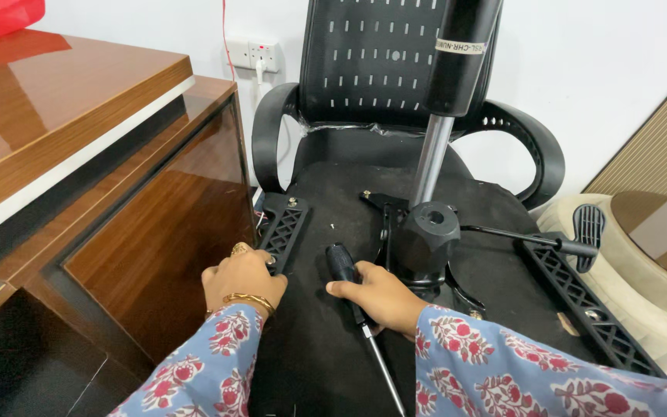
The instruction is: The person uses a screwdriver to tighten screws on the underside of an overturned office chair, securing the base and armrest brackets to the seat frame. The hands repeatedly position screws and turn the screwdriver to fasten multiple attachment points.
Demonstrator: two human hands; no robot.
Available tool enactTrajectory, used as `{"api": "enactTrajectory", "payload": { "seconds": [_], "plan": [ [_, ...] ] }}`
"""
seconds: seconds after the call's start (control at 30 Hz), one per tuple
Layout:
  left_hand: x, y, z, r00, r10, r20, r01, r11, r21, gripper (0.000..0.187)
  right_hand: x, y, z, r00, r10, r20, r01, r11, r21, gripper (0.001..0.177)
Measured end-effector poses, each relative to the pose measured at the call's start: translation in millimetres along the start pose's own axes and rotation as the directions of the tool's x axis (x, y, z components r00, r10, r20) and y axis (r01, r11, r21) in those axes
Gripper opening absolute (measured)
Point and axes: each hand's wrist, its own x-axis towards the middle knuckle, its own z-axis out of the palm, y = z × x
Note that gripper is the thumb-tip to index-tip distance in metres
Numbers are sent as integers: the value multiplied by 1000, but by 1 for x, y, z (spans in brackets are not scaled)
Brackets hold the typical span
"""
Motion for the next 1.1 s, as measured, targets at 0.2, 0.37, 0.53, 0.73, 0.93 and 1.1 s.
{"api": "enactTrajectory", "payload": {
  "seconds": [0.2, 0.37, 0.53, 0.73, 0.93, 1.1],
  "plan": [
    [1, 5, -8, 995, -54, 87, 51, 998, 29, 42, 0, -3, -2, 999, 35, 23, -34, 999, -15, 52],
    [1, 2, -4, 996, -20, 82, 19, 1000, 11, 42, 2, 0, -2, 999, 25, 27, -26, 998, 57, 50],
    [3, 0, 2, 999, 2, 51, -3, 1000, 21, 42, 7, 9, 0, 1000, -10, 4, 10, 998, 68, 48],
    [-7, 0, 16, 980, 152, -131, -143, 987, 74, 38, -7, 12, 3, 988, -104, -111, 119, 983, 137, 39],
    [-29, 23, 39, 932, 339, -126, -346, 938, -32, 35, -37, 8, -9, 981, -85, -173, 123, 967, 225, 31],
    [-42, 48, 43, 958, 287, 27, -286, 958, -28, 32, -55, 20, -26, 970, -200, -141, 228, 949, 219, 25]
  ]
}}
